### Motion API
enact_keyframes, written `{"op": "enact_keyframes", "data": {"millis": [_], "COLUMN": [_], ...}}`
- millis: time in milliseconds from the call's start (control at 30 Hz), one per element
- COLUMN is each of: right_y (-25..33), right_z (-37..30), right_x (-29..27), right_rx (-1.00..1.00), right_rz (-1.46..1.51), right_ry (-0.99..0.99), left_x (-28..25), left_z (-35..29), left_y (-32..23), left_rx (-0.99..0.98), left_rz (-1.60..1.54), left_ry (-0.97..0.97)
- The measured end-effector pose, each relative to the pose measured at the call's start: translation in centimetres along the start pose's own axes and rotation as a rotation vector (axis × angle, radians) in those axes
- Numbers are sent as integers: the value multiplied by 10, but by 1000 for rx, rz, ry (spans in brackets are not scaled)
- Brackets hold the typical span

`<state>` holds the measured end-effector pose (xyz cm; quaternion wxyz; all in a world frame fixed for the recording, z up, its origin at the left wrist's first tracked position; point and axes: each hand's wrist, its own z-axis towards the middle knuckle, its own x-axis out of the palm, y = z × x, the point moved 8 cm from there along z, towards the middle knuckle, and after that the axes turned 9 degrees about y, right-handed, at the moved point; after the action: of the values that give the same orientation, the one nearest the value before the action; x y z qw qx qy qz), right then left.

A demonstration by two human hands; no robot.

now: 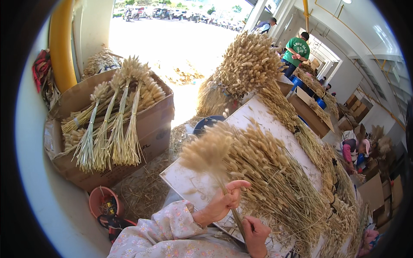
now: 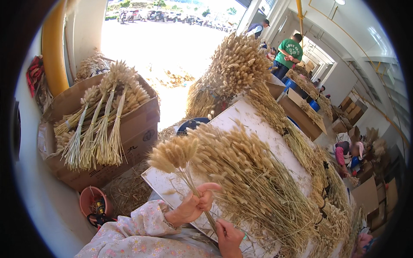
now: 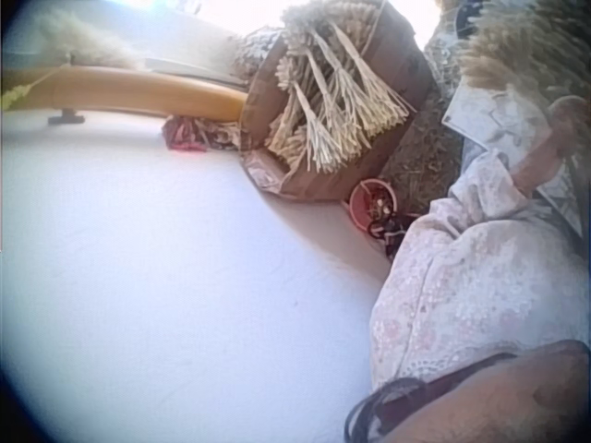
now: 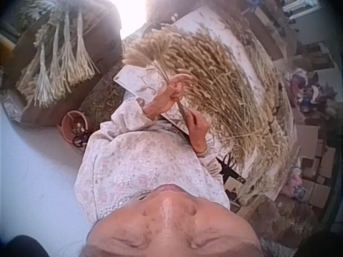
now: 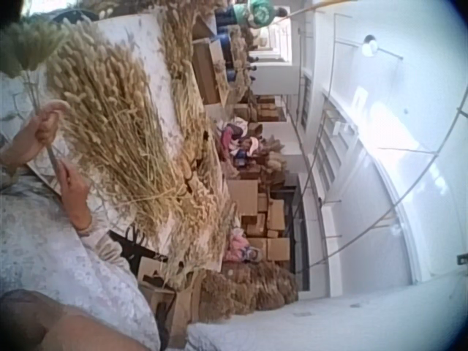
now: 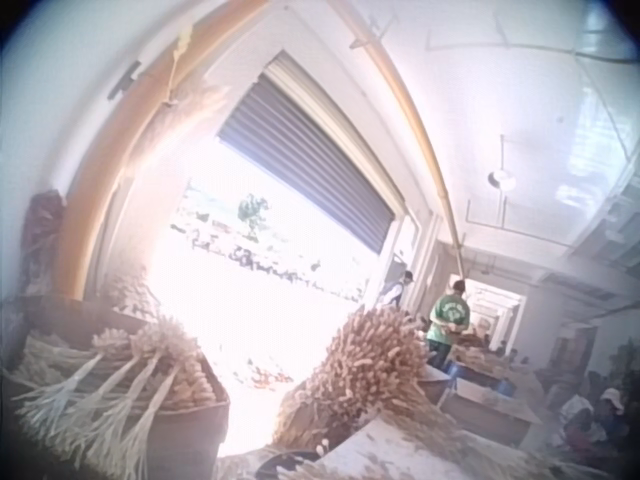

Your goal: The person repeatedly picks up dried plant stalks from a table, aligns them, and trims the ends with scissors. The trimmed stalks are placed into a cardboard box beside the table. The person continues this cycle throughout the clip.

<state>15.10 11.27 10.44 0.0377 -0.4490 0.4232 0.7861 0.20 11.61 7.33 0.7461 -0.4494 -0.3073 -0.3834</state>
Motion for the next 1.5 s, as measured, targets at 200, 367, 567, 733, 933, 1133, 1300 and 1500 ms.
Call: {"op": "enact_keyframes", "data": {"millis": [200,367,567,733,933,1133,1300,1500], "right_y": [-5,19,21,-22,-35,-83,-108,-61], "right_z": [-2,-2,0,-17,-37,-77,-112,-79], "right_x": [14,12,-1,44,39,23,31,-28], "right_rx": [30,-186,-232,149,130,253,386,196], "right_rz": [-202,-325,-336,165,485,-318,-98,109], "right_ry": [114,31,-139,655,723,447,613,476], "left_x": [1,-5,1,8,27,13,38,36], "left_z": [-5,-9,-10,-6,-4,-21,-45,-60], "left_y": [2,13,10,-5,3,70,109,129], "left_rx": [-9,-81,-28,-108,-255,-329,-472,-608], "left_rz": [235,38,130,-140,-52,279,533,691], "left_ry": [-112,-141,-181,-135,36,-68,224,409]}}
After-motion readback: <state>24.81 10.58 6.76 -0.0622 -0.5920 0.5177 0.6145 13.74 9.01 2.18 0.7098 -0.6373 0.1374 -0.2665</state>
